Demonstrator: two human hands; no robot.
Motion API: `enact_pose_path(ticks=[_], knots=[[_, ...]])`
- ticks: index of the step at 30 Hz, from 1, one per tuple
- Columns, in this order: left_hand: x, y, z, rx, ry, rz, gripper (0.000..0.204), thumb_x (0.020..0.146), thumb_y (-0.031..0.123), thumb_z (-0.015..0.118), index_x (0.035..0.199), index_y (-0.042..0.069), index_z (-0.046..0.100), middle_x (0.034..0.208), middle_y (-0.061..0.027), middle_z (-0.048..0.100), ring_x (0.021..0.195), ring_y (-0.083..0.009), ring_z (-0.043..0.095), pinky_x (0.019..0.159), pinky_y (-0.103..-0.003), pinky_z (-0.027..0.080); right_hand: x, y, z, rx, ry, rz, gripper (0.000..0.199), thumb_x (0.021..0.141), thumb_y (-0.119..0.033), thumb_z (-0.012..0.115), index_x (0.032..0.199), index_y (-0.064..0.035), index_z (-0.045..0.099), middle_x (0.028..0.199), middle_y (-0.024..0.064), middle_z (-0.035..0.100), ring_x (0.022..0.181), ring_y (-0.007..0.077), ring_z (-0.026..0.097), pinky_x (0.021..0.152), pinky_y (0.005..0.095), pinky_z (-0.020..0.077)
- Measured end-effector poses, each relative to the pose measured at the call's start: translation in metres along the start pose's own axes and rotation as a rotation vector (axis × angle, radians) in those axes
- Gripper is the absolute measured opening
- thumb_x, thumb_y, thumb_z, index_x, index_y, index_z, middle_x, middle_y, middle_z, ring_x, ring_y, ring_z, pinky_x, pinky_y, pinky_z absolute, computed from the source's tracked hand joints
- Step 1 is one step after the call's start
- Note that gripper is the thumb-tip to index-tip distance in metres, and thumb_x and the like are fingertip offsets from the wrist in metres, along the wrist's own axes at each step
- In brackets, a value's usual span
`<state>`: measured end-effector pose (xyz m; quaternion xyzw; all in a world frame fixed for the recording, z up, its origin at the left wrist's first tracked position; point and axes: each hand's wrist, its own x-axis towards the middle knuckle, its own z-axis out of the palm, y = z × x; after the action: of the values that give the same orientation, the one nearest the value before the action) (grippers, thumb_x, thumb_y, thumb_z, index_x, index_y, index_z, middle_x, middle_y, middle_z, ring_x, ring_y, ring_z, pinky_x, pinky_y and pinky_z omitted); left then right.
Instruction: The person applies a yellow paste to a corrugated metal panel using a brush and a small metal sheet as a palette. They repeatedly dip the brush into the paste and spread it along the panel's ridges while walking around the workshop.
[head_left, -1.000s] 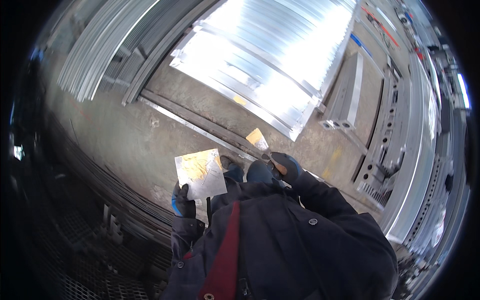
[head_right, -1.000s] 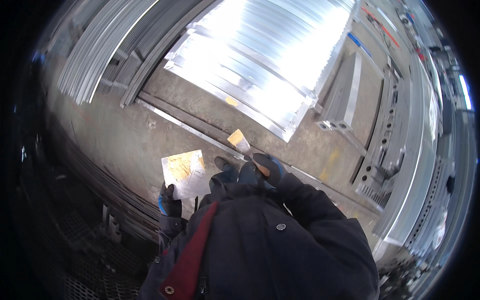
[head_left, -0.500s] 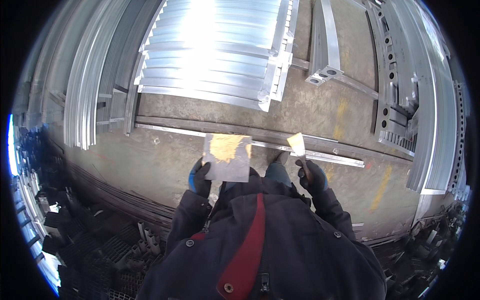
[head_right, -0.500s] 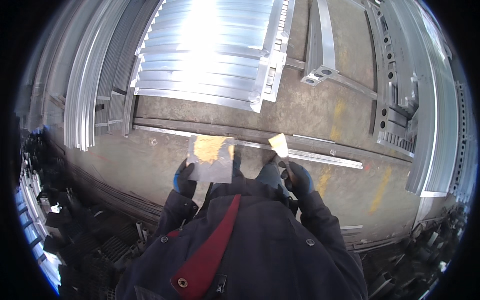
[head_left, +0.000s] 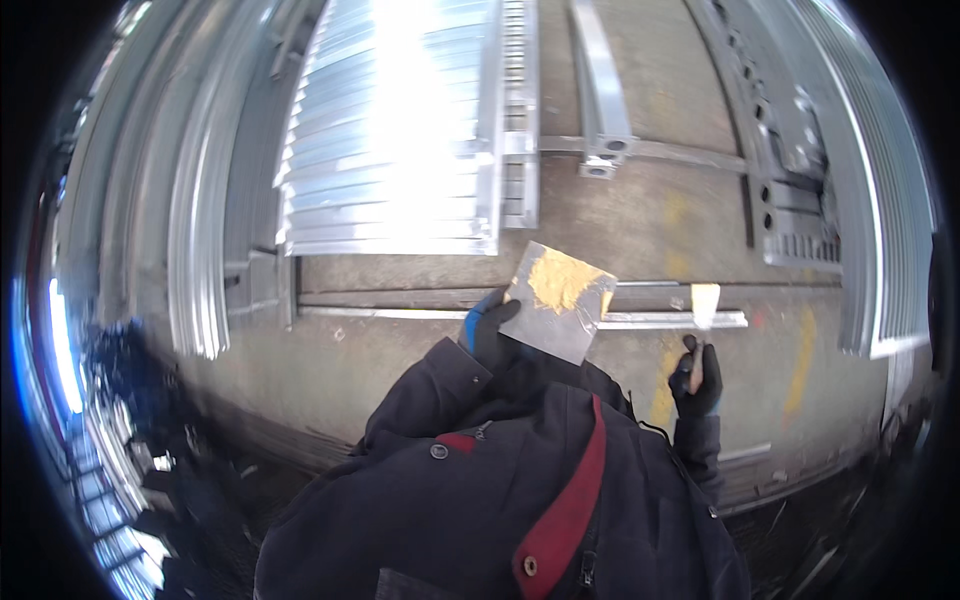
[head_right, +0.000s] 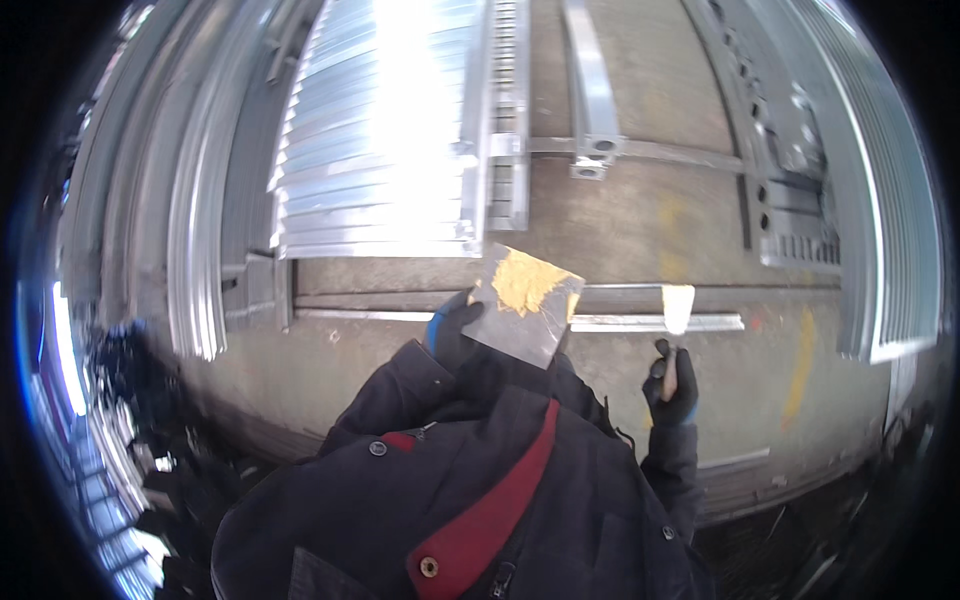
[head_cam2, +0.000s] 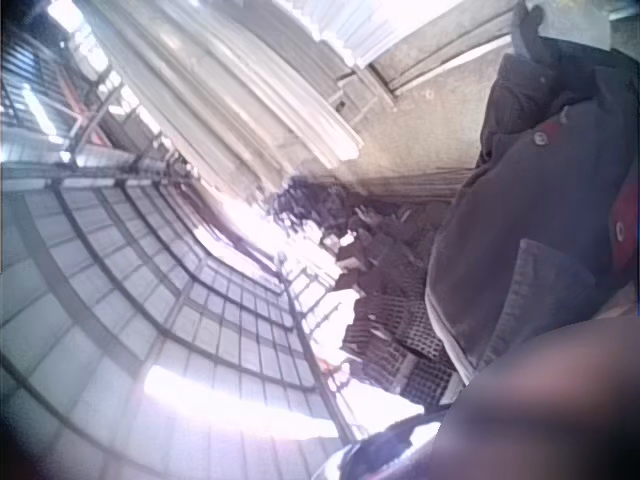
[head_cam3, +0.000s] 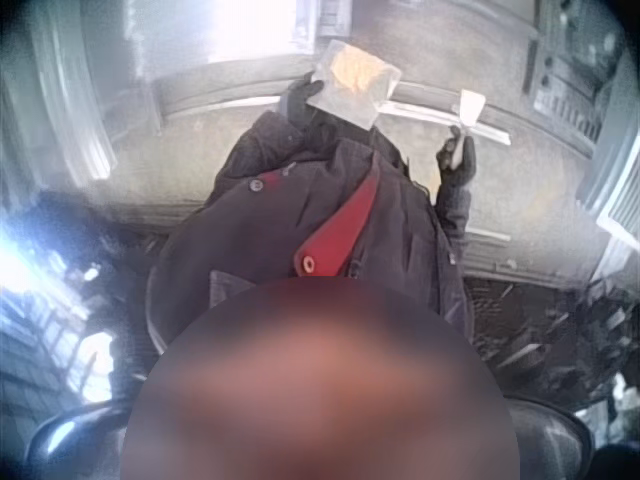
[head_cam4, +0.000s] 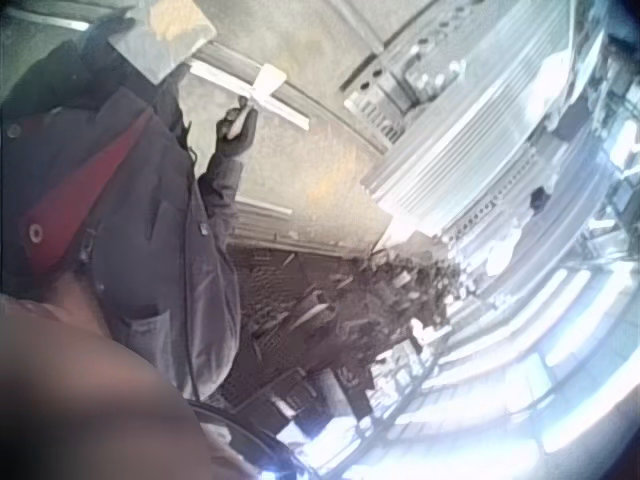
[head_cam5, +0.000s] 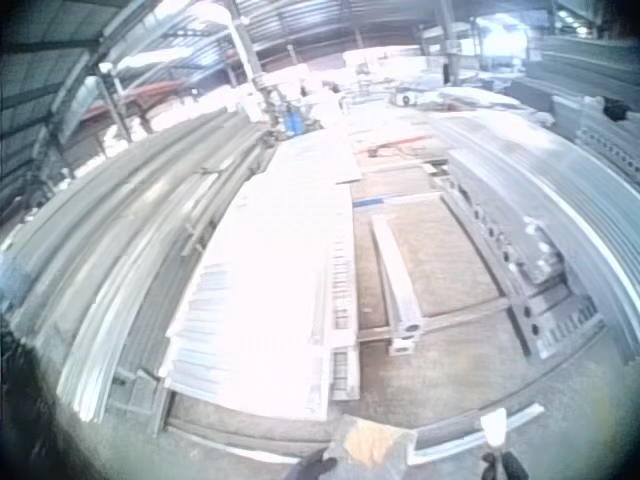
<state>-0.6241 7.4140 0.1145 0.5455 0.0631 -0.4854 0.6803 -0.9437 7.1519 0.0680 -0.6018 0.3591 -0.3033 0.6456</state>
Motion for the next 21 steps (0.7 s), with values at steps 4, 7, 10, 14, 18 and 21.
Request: enact_pose_path(ticks=[4,7,10,14,18,21], knots=[[0.060,0.004,0.034,-0.298,-0.187,-0.129,0.050,0.109,0.010,0.058,0.156,-0.005,0.055,0.150,-0.0209,0.067,0.137,-0.0347,0.067,0.117,-0.047,0.056,0.023,-0.020,-0.008,-0.019,0.042,0.115,0.056,0.120,-0.045,0.045,0.140,0.0021,0.069,0.089,0.0025,0.069,0.060,0.0083,0.051,0.057,0.0258,0.0432],[0.097,0.007,0.053,-0.269,-0.274,-0.116,0.053,0.110,0.006,0.053,0.162,-0.006,0.048,0.153,-0.0216,0.065,0.139,-0.0361,0.066,0.118,-0.048,0.055,0.055,-0.043,-0.017,0.421,-0.092,0.496,0.057,0.121,-0.045,0.044,0.139,0.0025,0.069,0.087,0.0026,0.067,0.056,0.0086,0.050,0.053,0.0265,0.0392],[0.146,0.037,0.083,-0.238,-0.375,-0.142,0.053,0.110,0.006,0.055,0.162,-0.004,0.049,0.152,-0.0201,0.066,0.138,-0.0338,0.067,0.117,-0.047,0.055,0.109,-0.071,-0.004,0.320,-0.062,0.481,0.057,0.116,-0.048,0.052,0.136,0.0010,0.071,0.087,0.0042,0.070,0.058,0.0103,0.056,0.053,0.0274,0.0410],[0.241,0.095,0.135,-0.161,-0.310,-0.197,0.052,0.109,0.007,0.055,0.159,-0.004,0.052,0.148,-0.0168,0.069,0.133,-0.0308,0.070,0.114,-0.042,0.055,0.199,-0.092,0.015,0.389,0.044,0.516,0.052,0.112,-0.047,0.058,0.129,-0.0010,0.075,0.086,0.0050,0.071,0.059,0.0121,0.058,0.054,0.0275,0.0424],[0.325,0.168,0.174,-0.084,-0.463,-0.185,0.053,0.108,0.014,0.056,0.158,-0.001,0.054,0.138,-0.0141,0.074,0.124,-0.0260,0.073,0.107,-0.040,0.057,0.286,-0.101,0.026,0.402,0.147,0.518,0.053,0.112,-0.047,0.058,0.129,-0.0004,0.076,0.084,0.0048,0.071,0.056,0.0118,0.056,0.052,0.0276,0.0416],[0.367,0.203,0.194,0.102,-0.494,-0.073,0.054,0.107,0.018,0.064,0.158,0.001,0.056,0.136,-0.0130,0.075,0.121,-0.0248,0.075,0.104,-0.039,0.060,0.329,-0.104,0.029,0.324,0.103,0.443,0.050,0.114,-0.047,0.055,0.123,-0.0016,0.075,0.080,0.0052,0.070,0.054,0.0119,0.055,0.050,0.0264,0.0409]])
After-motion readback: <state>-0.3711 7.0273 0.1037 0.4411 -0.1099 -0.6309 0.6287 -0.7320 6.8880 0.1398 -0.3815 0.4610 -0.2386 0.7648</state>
